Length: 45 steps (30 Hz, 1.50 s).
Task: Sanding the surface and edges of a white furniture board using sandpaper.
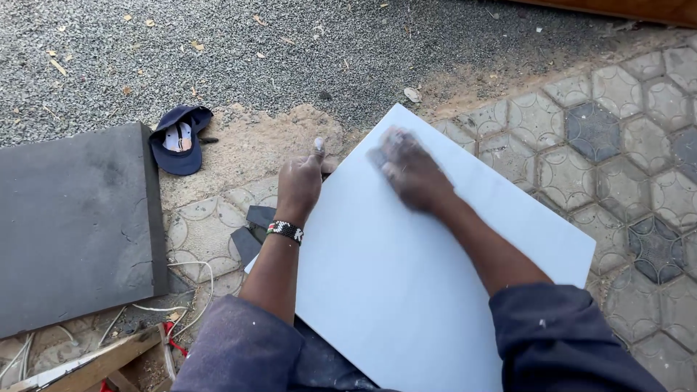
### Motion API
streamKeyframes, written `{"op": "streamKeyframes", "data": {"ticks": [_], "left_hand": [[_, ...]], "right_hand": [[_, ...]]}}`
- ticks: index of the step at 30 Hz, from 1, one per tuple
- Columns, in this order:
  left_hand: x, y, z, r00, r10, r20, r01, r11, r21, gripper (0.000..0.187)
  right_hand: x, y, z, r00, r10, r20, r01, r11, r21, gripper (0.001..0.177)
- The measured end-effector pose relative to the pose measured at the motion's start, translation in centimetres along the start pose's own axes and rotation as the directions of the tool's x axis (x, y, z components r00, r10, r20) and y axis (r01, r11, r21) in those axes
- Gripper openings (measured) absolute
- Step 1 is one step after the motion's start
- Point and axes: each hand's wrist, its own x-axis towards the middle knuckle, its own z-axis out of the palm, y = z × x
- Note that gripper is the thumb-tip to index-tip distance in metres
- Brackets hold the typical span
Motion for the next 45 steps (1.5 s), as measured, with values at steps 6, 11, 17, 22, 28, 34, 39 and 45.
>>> {"op": "streamKeyframes", "data": {"ticks": [6,11,17,22,28,34,39,45], "left_hand": [[-0.7,0.2,-1.6,0.991,-0.133,0.027,0.134,0.922,-0.362,0.095],[-2.5,1.1,-4.9,0.927,-0.210,0.311,0.349,0.786,-0.511,0.140],[-1.2,-0.3,-2.4,0.938,-0.245,0.246,0.338,0.804,-0.489,0.095],[1.0,-2.0,-1.5,0.987,-0.154,-0.035,0.141,0.957,-0.253,0.059],[-4.5,-0.7,0.9,0.954,0.286,0.094,-0.281,0.736,0.616,0.060],[-12.8,3.0,1.3,0.832,0.326,0.449,-0.555,0.470,0.686,0.093],[-16.1,0.9,5.8,0.612,0.490,0.620,-0.789,0.325,0.521,0.097],[-14.6,0.1,5.5,0.708,0.466,0.531,-0.706,0.440,0.555,0.108]], "right_hand": [[0.9,-7.2,1.0,0.962,0.231,0.144,-0.236,0.972,0.014,0.067],[-2.2,-13.2,-1.2,0.984,-0.170,-0.060,0.178,0.968,0.176,0.057],[8.5,5.8,-0.9,0.814,0.551,0.183,-0.578,0.798,0.170,0.101],[-4.7,-18.3,-1.3,0.999,0.027,-0.021,-0.021,0.969,0.247,0.075],[-4.1,-5.6,-1.3,0.956,0.244,-0.164,-0.214,0.960,0.178,0.058],[-10.8,14.0,7.2,0.600,0.797,0.073,-0.800,0.597,0.061,0.100],[-8.7,7.4,5.4,0.664,0.747,0.034,-0.748,0.664,0.026,0.093],[-8.4,2.2,2.9,0.755,0.642,0.134,-0.655,0.750,0.097,0.090]]}}
